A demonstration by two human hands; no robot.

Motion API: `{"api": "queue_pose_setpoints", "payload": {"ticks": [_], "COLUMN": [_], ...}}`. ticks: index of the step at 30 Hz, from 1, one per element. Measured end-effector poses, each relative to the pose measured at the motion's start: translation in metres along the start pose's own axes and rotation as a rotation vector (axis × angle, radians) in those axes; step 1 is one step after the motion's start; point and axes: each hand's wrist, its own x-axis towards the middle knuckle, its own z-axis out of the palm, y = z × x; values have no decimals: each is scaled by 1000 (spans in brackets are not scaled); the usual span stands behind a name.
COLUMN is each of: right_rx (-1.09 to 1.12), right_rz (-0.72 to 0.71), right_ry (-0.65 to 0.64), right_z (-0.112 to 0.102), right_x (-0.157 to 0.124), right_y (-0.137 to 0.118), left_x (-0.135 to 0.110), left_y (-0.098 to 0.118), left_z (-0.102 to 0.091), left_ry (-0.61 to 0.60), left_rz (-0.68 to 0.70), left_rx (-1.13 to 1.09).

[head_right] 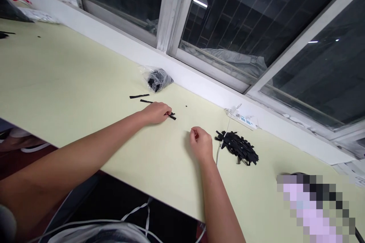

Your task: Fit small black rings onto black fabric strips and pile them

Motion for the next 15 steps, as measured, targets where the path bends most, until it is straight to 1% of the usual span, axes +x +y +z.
{"api": "queue_pose_setpoints", "payload": {"ticks": [3, 8, 11, 13, 15], "right_rx": [62, 102, 148, 230, 338], "right_rz": [43, 81, 118, 142, 155], "right_ry": [35, -8, 13, 15, -17], "right_z": [-2, -1, -2, -2, 0], "right_x": [5, 8, 9, 10, 11], "right_y": [5, 8, 9, 9, 9], "left_x": [0, 1, 2, 1, -2], "left_y": [1, 3, 9, 17, 30], "left_z": [-4, -9, -7, -4, 1], "left_ry": [35, 34, 92, 121, 123], "left_rz": [22, 63, 119, 190, 261], "left_rx": [21, 49, -83, -211, -314]}}
